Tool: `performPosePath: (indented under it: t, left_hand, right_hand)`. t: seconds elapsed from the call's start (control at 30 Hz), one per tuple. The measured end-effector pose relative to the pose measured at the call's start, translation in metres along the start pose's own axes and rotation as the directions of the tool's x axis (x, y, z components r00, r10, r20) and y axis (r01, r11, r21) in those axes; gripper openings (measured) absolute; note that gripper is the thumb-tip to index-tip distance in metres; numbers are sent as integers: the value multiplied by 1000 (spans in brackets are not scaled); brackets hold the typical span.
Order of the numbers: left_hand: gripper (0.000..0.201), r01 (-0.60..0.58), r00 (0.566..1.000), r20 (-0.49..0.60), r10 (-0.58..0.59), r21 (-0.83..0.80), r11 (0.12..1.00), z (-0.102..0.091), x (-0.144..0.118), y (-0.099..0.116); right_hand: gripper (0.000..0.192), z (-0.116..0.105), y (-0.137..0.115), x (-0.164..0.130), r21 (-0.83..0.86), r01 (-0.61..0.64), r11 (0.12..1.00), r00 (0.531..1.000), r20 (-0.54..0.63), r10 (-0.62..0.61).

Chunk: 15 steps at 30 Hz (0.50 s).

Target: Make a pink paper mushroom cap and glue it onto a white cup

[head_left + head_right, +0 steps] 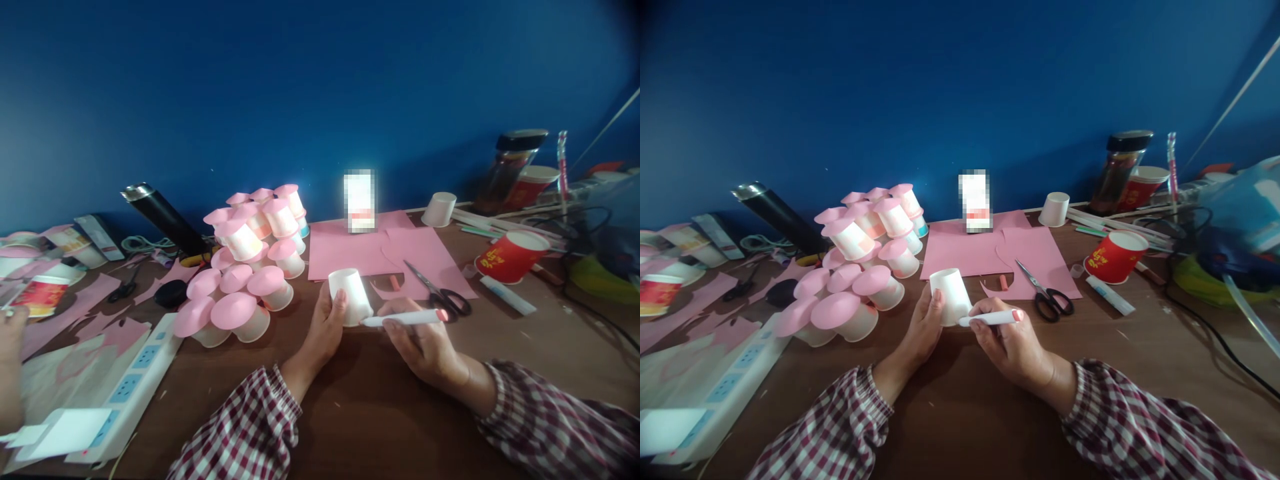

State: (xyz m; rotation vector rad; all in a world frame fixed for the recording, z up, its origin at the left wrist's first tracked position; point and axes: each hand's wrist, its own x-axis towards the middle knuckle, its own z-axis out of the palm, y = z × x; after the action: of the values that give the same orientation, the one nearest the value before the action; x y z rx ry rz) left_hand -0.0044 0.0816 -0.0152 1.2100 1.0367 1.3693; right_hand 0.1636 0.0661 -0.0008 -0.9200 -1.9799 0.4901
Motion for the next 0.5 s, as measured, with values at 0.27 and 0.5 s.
performPosePath:
  t: [0.27,0.5]
  left_hand:
    - [32,8,1000,-22,-8,-16,1000,2,0,4]
    - [34,29,999,-42,-28,27,999,0,-1,4]
  right_hand:
    - [10,-1,0,1,-8,-16,1000,1000,-16,16]
    - [8,-1,4,1,-18,-31,999,999,-24,30]
